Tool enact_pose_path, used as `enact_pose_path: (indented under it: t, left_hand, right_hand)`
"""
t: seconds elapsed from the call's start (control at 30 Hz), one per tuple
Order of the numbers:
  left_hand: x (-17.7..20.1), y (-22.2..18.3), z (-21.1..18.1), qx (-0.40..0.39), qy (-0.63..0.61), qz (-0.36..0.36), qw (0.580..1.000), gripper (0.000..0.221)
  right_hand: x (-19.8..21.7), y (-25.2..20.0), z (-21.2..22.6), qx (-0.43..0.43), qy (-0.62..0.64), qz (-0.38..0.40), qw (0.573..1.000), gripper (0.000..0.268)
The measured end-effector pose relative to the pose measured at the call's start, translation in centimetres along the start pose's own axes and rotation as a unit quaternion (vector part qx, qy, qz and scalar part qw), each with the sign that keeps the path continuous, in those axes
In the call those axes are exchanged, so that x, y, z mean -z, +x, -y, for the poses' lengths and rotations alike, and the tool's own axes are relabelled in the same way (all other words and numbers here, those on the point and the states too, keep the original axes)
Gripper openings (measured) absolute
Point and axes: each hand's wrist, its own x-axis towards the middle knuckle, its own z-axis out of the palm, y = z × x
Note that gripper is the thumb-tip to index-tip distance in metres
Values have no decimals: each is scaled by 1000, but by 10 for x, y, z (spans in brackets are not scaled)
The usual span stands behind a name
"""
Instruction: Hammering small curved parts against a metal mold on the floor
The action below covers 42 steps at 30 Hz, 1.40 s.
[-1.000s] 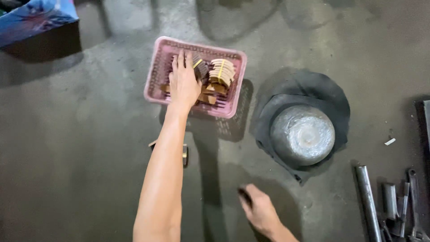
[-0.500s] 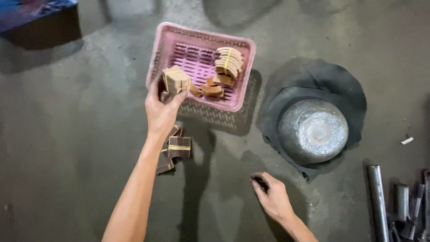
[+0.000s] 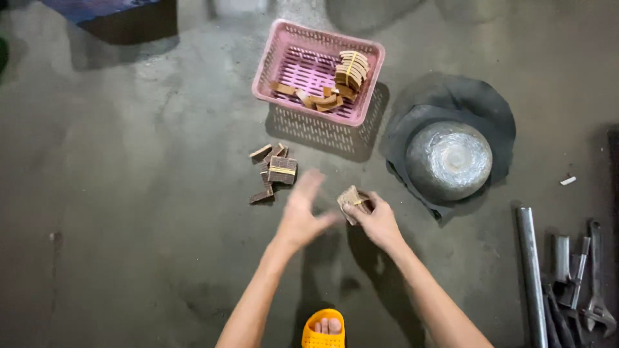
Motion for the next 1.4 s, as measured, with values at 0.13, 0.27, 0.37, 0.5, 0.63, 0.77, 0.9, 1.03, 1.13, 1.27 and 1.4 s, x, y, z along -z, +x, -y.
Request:
enact_pose_path:
  t: [0.13, 0.27, 0.37, 0.5, 0.63, 0.77, 0.9, 1.03, 1.13, 1.27, 1.4]
  left_hand:
    - [13, 22, 83, 91, 232, -257, 934, 61]
    - [6, 44, 111, 162, 336, -133, 918, 76]
    - [-3, 61, 132, 229, 311, -125, 914, 73]
    - [-11, 58, 139, 220, 183, -202, 937, 55]
    - [11, 15, 32, 153, -23, -249, 956, 25]
    - [6, -3, 1, 126, -136, -226, 956, 37]
    - [-11, -11, -2, 93, -200, -194, 956, 35]
    - [-19, -25, -22, 112, -218, -156, 957, 34]
    - [-25, -32, -37, 83, -187, -106, 973, 32]
    - [-30, -33, -41, -11, -143, -22, 989, 49]
    - [-32, -33, -59, -71, -12, 19, 997, 52]
  right_hand:
    - [-17, -41, 40, 139, -193, -63, 969, 82]
    - [-20, -70, 59, 293, -204, -103, 928, 72]
    - [-5, -74, 45, 285, -210, -152, 923, 59]
    - [18, -68, 21, 316, -241, -159, 904, 43]
    - [14, -56, 20, 352, -210, -122, 904, 31]
    - [-16, -47, 53, 339, -142, -38, 929, 44]
    - [-29, -28, 58, 243, 9, 22, 970, 50]
    - [-8, -20, 50, 166, 59, -8, 984, 60]
    - [-3, -41, 40, 158, 45, -8, 986, 55]
    - [14, -47, 31, 241, -178, -104, 948, 30]
    - [12, -63, 37, 369, -208, -107, 900, 26]
